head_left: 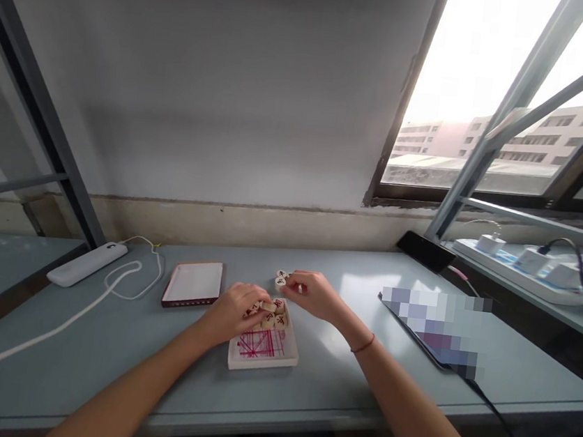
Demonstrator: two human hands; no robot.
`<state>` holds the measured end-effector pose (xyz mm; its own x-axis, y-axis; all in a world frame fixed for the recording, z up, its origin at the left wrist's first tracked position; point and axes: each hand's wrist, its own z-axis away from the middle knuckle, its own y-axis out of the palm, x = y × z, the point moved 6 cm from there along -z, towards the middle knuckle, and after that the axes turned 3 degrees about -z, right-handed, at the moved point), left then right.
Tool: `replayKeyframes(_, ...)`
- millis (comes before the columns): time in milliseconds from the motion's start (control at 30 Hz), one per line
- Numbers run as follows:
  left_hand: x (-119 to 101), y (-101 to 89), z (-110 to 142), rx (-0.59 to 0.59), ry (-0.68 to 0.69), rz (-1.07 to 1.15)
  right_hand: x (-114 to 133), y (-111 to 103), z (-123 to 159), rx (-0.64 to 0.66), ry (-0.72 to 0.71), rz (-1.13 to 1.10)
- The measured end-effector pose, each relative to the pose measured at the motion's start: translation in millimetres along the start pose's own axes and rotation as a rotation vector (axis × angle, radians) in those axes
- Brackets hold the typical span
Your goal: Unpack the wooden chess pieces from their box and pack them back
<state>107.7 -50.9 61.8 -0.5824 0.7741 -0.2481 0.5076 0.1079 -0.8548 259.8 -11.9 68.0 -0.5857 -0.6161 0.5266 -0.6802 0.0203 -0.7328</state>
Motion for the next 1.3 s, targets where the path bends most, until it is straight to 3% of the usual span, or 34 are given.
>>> replayKeyframes(200,-19,14.9,-6,0.033,0.088,-0.010,-8,3,-1,-0.024,0.014,0.028)
replayKeyframes(400,-24,24.5,-8,0.098,0.081,-0.102,-13,3,0,-0.025,0.038,0.011)
replayKeyframes(1300,-26,29.3,-9,0.128,0.114,-0.234,-18,11,-1,-0.003,0.014,0.017)
